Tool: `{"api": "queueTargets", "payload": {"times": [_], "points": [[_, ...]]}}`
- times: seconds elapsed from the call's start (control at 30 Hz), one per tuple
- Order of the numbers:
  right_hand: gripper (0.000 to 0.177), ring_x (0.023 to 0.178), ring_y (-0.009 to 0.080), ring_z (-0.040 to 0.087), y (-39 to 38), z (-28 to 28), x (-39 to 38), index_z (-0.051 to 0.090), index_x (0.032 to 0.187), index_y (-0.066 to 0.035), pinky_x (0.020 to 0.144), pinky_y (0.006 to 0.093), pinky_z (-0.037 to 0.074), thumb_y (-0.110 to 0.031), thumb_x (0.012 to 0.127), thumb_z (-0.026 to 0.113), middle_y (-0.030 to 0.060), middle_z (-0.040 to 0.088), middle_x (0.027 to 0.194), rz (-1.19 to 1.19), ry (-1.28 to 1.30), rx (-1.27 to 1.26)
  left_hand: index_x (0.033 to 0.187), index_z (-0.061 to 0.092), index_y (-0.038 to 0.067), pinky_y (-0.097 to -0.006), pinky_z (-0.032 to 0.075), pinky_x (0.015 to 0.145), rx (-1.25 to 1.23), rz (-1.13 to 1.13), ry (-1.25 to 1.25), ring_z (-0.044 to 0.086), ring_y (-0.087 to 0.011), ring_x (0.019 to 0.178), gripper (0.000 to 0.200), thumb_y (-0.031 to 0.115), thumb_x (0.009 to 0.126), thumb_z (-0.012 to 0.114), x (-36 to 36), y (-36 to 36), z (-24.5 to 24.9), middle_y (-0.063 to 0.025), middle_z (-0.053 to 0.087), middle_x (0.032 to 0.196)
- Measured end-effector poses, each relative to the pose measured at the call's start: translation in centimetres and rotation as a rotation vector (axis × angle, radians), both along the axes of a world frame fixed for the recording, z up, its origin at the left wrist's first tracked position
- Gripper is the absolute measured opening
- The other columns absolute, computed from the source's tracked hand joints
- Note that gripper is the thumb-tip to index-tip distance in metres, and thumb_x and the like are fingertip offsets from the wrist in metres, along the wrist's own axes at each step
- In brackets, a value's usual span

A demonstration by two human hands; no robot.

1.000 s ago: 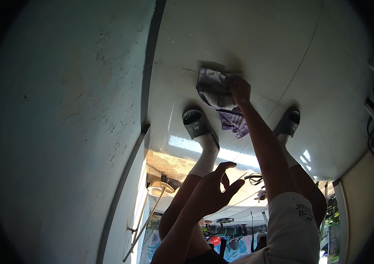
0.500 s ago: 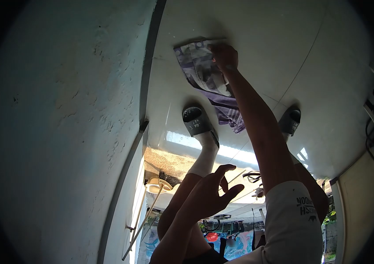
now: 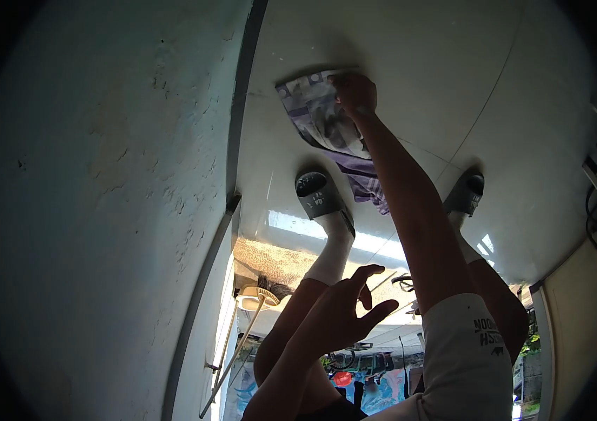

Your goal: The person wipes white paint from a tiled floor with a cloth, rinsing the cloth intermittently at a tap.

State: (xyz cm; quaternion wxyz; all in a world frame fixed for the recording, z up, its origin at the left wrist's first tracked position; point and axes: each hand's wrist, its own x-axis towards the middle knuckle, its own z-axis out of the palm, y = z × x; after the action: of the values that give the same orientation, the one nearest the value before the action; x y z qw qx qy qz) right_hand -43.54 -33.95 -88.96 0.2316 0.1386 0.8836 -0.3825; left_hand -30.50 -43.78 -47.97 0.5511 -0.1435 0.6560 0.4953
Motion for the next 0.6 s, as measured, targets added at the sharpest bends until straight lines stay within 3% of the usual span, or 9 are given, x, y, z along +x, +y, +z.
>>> {"api": "queueTargets", "payload": {"times": [0.2,0.27,0.33,0.4,0.47,0.53,0.6], "points": [[0.034,0.064,0.0183,0.07,-0.4,5.0,-2.7,0.076,0.091,-0.011,0.071,0.0351,0.055,-0.044,0.089,0.068,0.0063,0.071,0.067,-0.233,-0.311,-0.119,0.134,0.055,0.002,-0.0348,0.052,0.072,-0.029,-0.044,-0.008,0.067,-0.0197,0.069,0.063,0.034,0.086,0.079,0.2,-0.3,0.0,-0.0056,0.068,0.074],[0.036,0.069,0.0208,0.071,1.6,4.8,0.2,0.077,0.09,-0.012,0.074,0.0371,0.055,-0.047,0.088,0.068,0.0078,0.072,0.072,-0.14,-0.343,-0.019,0.134,0.055,0.002,-0.035,0.052,0.071,-0.039,-0.104,-0.016,0.067,-0.0201,0.069,0.063,0.035,0.086,0.079,-0.4,-0.7,0.4,-0.006,0.068,0.073],[0.04,0.075,0.0227,0.072,4.4,0.7,6.9,0.077,0.093,-0.012,0.076,0.0391,0.056,-0.05,0.087,0.067,0.0089,0.074,0.077,-0.072,-0.145,0.089,0.138,0.049,0.001,-0.0333,0.053,0.071,-0.016,-0.061,-0.076,0.065,-0.0206,0.069,0.066,0.042,0.091,0.073,-1.0,-0.6,0.4,-0.0097,0.063,0.076],[0.039,0.078,0.0231,0.073,5.9,0.8,10.8,0.077,0.095,-0.011,0.078,0.0409,0.056,-0.048,0.088,0.067,0.0099,0.074,0.083,-0.02,-0.102,0.234,0.138,0.048,0.001,-0.0335,0.053,0.07,-0.001,-0.046,-0.02,0.066,-0.021,0.07,0.067,0.043,0.091,0.072,-0.1,0.0,0.3,-0.0101,0.064,0.077],[0.037,0.078,0.0232,0.073,5.4,1.0,10.8,0.076,0.096,-0.011,0.078,0.0413,0.056,-0.046,0.088,0.068,0.0104,0.074,0.085,-0.042,-0.089,0.24,0.134,0.054,0.002,-0.0327,0.051,0.066,0.059,0.024,-0.004,0.067,-0.0183,0.067,0.063,0.035,0.086,0.08,0.7,0.1,-0.2,-0.0062,0.067,0.075],[0.036,0.077,0.0234,0.073,5.4,2.3,11.6,0.076,0.097,-0.01,0.078,0.0416,0.056,-0.044,0.088,0.069,0.0108,0.075,0.087,-0.065,-0.119,0.262,0.135,0.054,0.003,-0.0334,0.052,0.068,0.054,-0.051,-0.089,0.066,-0.0171,0.066,0.063,0.033,0.087,0.079,0.5,-0.1,0.5,-0.0066,0.066,0.077],[0.033,0.073,0.0233,0.073,5.5,2.7,8.8,0.076,0.096,-0.01,0.076,0.0407,0.057,-0.041,0.087,0.071,0.0114,0.074,0.086,-0.134,-0.25,0.043,0.139,0.048,0.0,-0.036,0.053,0.076,0.05,-0.094,-0.21,0.067,-0.0219,0.076,0.068,0.043,0.092,0.071,-0.7,0.0,0.0,-0.0118,0.065,0.08]]}}
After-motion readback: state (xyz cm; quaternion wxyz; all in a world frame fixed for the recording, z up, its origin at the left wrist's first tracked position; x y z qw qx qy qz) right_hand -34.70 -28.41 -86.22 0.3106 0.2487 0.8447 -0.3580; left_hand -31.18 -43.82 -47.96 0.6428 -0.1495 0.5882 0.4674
